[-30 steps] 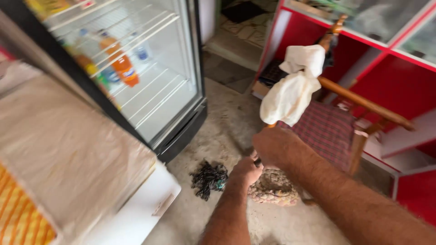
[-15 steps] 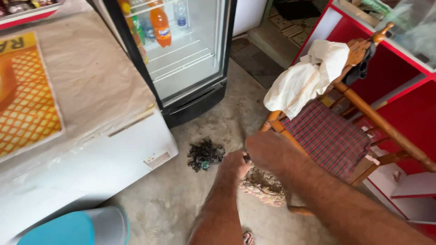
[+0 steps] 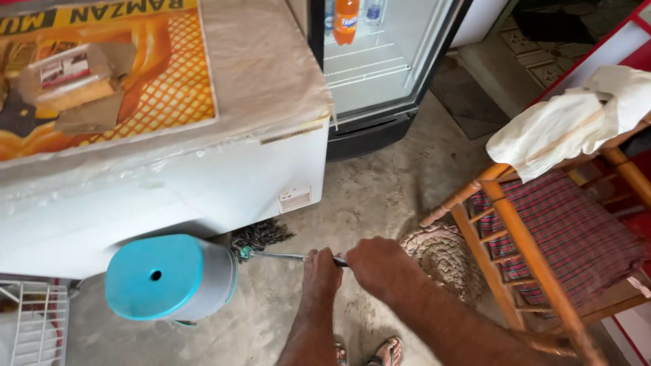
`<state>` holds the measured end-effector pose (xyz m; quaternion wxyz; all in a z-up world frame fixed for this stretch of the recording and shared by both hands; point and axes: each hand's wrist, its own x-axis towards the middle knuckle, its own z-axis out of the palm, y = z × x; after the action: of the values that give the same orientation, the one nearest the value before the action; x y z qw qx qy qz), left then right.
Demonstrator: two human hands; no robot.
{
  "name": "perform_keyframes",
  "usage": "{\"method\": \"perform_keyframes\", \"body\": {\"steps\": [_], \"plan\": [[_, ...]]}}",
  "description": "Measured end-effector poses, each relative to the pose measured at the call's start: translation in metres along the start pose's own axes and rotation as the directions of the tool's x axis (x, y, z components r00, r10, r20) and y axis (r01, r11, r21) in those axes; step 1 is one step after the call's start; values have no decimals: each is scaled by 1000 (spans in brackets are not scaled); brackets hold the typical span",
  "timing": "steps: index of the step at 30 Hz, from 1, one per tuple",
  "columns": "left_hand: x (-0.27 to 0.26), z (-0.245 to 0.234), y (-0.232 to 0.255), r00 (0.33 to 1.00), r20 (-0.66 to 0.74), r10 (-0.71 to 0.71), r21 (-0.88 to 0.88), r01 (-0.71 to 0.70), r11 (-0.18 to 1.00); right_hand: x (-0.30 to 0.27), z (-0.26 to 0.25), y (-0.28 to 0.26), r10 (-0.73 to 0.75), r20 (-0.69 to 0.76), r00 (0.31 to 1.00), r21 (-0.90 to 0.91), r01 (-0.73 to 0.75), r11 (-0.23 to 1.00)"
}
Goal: Cleaning debris from the floor using a stick and cloth.
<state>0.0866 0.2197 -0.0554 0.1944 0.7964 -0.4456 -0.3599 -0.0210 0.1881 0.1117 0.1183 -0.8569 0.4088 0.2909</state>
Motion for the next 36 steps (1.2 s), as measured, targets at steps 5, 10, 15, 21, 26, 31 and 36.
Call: {"method": "perform_keyframes", "body": {"steps": [5,10,15,21,26,31,36], "plan": [[10,58,2,996,-71,58,-83,-64,995,-31,-3,6,86,-6,996,-119,-86,989],[6,74,91,966,-15,259,-67,-259,963,-85,-26,46,189,-183,965,-155,-219,963],[-33,47,147,860,410,303,-72,-301,951,-112,-28,45,351,-124,928,-142,-366,920],[-25,48,128,845,440,304,-131,-274,953,-99,-27,49,250,-213,945,-41,-265,963],[-26,-23,109,899,392,197,-42,-196,980,-73,-65,26,179,-222,958,-46,-194,980],[-10,-43,40,946,301,124,40,-142,989,-42,-72,-17,165,-59,984,-20,-167,986],[-23,-8,-32,981,194,3,117,-26,993,-38,-8,-44,87,93,992,67,-94,993]]}}
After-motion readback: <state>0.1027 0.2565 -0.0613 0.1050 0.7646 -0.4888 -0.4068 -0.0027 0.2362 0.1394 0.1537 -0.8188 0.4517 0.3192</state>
